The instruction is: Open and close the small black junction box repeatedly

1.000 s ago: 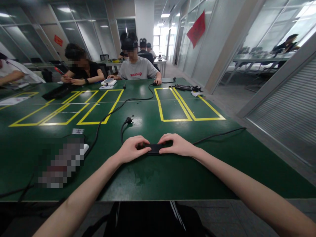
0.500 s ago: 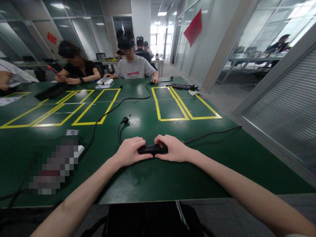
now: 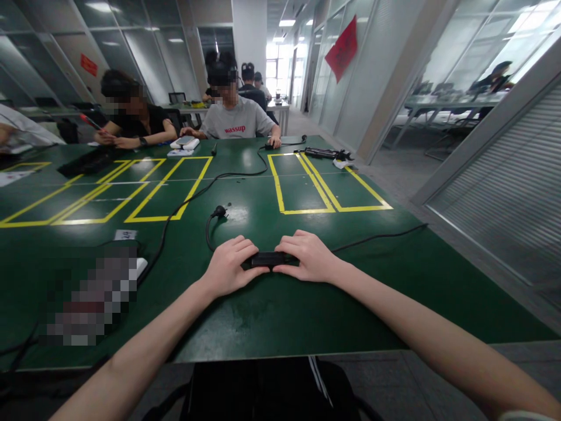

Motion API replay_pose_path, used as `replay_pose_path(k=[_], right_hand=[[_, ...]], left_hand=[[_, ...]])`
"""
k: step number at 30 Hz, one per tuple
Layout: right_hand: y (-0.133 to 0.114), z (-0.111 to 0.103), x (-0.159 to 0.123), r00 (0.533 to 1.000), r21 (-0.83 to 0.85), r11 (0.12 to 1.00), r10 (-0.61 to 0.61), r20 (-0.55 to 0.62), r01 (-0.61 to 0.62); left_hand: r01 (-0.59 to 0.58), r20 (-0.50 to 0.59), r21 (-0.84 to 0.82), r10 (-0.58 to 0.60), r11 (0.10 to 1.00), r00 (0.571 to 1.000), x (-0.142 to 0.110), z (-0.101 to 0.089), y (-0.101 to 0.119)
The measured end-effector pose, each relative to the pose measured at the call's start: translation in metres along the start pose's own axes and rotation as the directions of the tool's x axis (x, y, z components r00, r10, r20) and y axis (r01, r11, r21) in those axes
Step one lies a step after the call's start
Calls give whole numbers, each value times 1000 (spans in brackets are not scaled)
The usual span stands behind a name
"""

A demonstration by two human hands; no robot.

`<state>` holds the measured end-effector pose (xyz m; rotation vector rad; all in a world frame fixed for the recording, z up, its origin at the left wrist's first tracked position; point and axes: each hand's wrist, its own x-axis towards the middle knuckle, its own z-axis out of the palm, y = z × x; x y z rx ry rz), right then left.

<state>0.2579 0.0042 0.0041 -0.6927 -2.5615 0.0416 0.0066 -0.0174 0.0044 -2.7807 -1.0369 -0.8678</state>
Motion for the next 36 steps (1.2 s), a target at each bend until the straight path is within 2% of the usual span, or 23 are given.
replay_pose_path(k=[7,11,15,17,20,22,24,26,29,33,36], right_hand=[[-2,2,1,1000,-45,999,4,-20,-5],[-1,2,2,997,-44,996,73,-5,-74],[-1,5,5,995,-67,995,74,63,-70],[-1,8,6,985,-85,989,129,113,-120],[-2,11,6,946,-93,964,264,188,-250],[-2,10,5,940,-42,957,290,180,-287],[-2,7,4,969,55,971,228,94,-234],[-1,2,2,996,124,989,84,-6,-82],[0,-4,1,992,71,991,-114,-48,117],[0,-5,1,991,-66,990,-127,-28,125],[0,-3,0,992,-55,994,-103,-70,100]], left_hand=[[15,-6,-18,-15,1000,1000,1,-1,3],[-71,-5,112,73,991,997,0,2,6],[-156,27,226,154,962,988,1,8,10],[-172,57,245,163,954,985,1,9,13],[-172,112,248,149,953,983,0,9,14],[-165,139,235,135,958,981,0,9,13],[-143,157,213,110,967,981,0,9,12],[-110,166,185,80,977,983,1,9,11],[-72,150,154,49,985,987,1,8,9],[-21,69,138,11,990,998,1,6,6],[-10,57,79,5,997,998,1,5,6]])
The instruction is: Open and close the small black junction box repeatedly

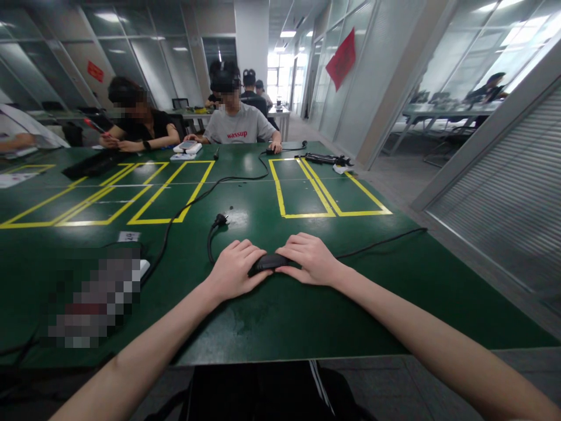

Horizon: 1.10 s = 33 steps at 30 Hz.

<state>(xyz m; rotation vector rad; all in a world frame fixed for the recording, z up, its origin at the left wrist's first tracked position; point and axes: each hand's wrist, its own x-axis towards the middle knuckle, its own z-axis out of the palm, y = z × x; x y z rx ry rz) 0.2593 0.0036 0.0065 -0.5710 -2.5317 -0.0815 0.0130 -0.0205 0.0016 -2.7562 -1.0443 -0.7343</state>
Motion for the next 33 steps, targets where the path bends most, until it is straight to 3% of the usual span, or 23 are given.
replay_pose_path(k=[2,5,7,9,11,13,18,22,25,30,33], right_hand=[[0,2,-1,1000,40,999,6,-12,-6],[-1,3,-1,993,203,974,82,86,-98],[-1,3,0,969,405,885,167,184,-230],[-1,2,1,936,588,731,228,269,-347],[-1,0,2,909,673,612,246,337,-416],[-1,-3,3,889,684,570,243,389,-455],[-4,-10,8,870,654,582,240,430,-484],[-8,-12,12,874,619,636,205,441,-461],[-6,-8,11,889,640,626,221,401,-445],[16,-5,2,877,610,634,400,268,-475],[41,-15,-7,798,460,691,598,68,-557]], left_hand=[[-35,43,-22,36,999,998,0,0,1],[-100,93,-5,100,995,991,0,0,4],[-133,101,9,131,991,986,1,0,5],[-148,90,13,146,989,985,2,0,6],[-148,69,9,147,989,987,3,0,7],[-141,52,-5,141,990,989,3,0,8],[-112,53,-30,114,993,992,2,0,10],[-110,68,-29,112,993,991,2,0,9],[-94,47,-14,94,996,994,2,1,6],[-25,-127,2,25,1000,992,0,-1,0],[-18,-121,-54,11,998,993,-2,-3,-2]])
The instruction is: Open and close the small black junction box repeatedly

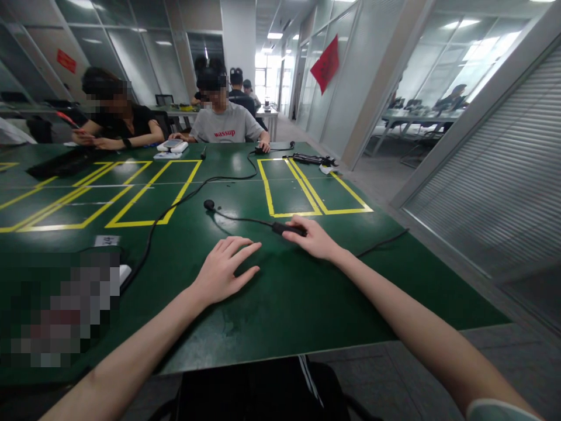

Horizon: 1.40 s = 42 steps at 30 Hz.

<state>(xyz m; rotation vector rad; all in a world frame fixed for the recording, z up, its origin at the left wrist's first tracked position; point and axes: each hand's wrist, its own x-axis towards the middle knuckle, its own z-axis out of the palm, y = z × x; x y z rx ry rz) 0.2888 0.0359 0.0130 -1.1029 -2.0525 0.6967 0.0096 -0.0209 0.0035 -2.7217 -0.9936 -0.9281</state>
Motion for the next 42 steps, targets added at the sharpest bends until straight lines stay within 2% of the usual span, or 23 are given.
replay_pose_path(k=[2,3,6,8,12,15,18,20,23,26,31,34,36,40,42], right_hand=[[11,-18,3,978,-92,993,53,-200,-72],[16,-27,4,949,-129,983,83,-305,-127],[26,-52,4,797,-281,898,116,-593,-339],[31,-66,1,722,-382,799,92,-685,-464],[47,-82,-3,674,-458,626,152,-723,-632],[63,-85,-5,673,-467,546,267,-690,-696],[75,-83,-7,697,-473,549,326,-639,-690],[77,-82,-7,716,-481,573,299,-631,-664],[75,-82,-7,732,-505,609,193,-653,-611],[73,-83,-6,720,-503,598,190,-668,-624],[82,-86,-6,668,-464,502,376,-643,-730],[89,-88,-7,654,-460,475,425,-626,-750],[92,-89,-8,676,-469,498,423,-604,-730],[96,-87,-8,749,-488,582,386,-538,-651],[98,-87,-7,761,-488,598,385,-522,-637]], left_hand=[[-9,41,-48,11,999,999,0,0,-1],[-13,61,-69,17,998,998,0,0,-1],[-13,94,-105,23,994,995,0,1,-2],[-6,109,-99,16,995,994,0,2,-2],[8,138,-93,4,996,990,0,3,-2],[25,144,-118,-8,993,990,0,3,-2],[37,142,-134,-18,990,990,-1,4,-3],[39,144,-143,-19,989,989,-1,4,-3],[43,153,-156,-18,987,988,-1,3,-2],[48,158,-172,-21,984,987,-1,2,-1],[64,163,-179,-34,982,986,-2,2,-2],[77,180,-187,-43,979,983,-3,2,-3],[83,184,-191,-48,978,982,-3,2,-4],[86,187,-200,-48,976,981,-3,3,-4],[94,182,-202,-57,975,982,-3,3,-4]])
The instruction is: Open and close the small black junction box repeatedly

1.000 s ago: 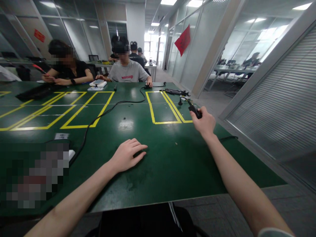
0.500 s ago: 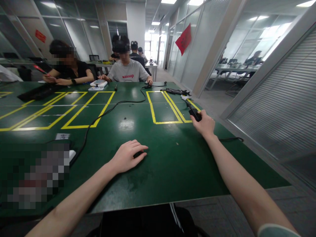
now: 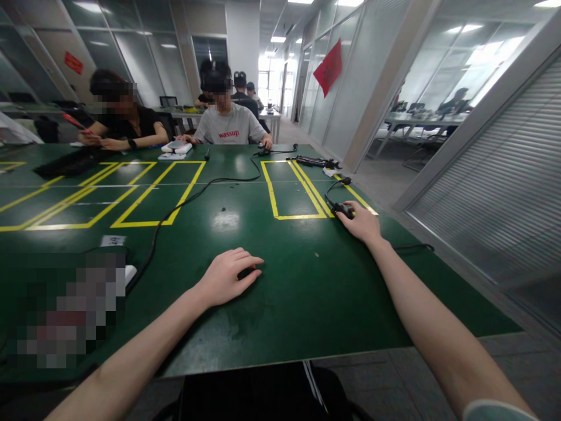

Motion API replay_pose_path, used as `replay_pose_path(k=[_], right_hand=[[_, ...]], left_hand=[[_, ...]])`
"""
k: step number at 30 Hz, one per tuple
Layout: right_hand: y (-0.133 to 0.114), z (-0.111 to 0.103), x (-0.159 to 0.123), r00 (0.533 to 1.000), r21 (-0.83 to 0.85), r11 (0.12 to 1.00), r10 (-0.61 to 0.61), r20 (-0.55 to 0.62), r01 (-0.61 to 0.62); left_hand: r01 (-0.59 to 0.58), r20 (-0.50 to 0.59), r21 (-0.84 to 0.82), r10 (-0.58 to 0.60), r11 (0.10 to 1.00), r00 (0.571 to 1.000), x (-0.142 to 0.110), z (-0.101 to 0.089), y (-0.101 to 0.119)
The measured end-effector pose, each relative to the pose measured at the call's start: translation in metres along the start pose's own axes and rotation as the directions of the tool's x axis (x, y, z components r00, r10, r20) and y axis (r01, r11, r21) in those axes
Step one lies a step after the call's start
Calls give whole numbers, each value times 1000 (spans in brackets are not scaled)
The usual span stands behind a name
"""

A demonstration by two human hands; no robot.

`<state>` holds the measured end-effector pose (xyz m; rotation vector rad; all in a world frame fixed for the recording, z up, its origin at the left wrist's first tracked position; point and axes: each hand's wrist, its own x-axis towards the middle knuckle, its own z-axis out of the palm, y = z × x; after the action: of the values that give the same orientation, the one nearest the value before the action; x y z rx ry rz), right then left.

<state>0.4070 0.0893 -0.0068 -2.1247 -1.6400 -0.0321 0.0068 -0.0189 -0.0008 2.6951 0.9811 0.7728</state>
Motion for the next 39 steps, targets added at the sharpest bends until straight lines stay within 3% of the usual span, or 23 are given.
replay_pose_path(k=[7,11,18,27,34,39], right_hand=[[8,5,8,972,55,977,210,-102,-205],[14,8,12,960,63,966,255,-114,-249],[14,10,11,968,17,980,201,-147,-201],[-15,-7,-6,994,-175,979,110,12,-106],[-12,-4,0,996,-136,989,70,49,-63],[-7,-4,1,1000,-53,998,31,0,-30]], left_hand=[[13,-8,-11,-13,1000,1000,1,-1,0],[17,-11,-15,-17,1000,1000,0,-1,0],[23,-8,-18,-23,1000,1000,1,0,0],[19,-1,-27,-19,999,1000,0,0,0],[31,4,-17,-31,999,1000,0,0,0],[25,7,-20,-25,999,1000,0,-1,1]])
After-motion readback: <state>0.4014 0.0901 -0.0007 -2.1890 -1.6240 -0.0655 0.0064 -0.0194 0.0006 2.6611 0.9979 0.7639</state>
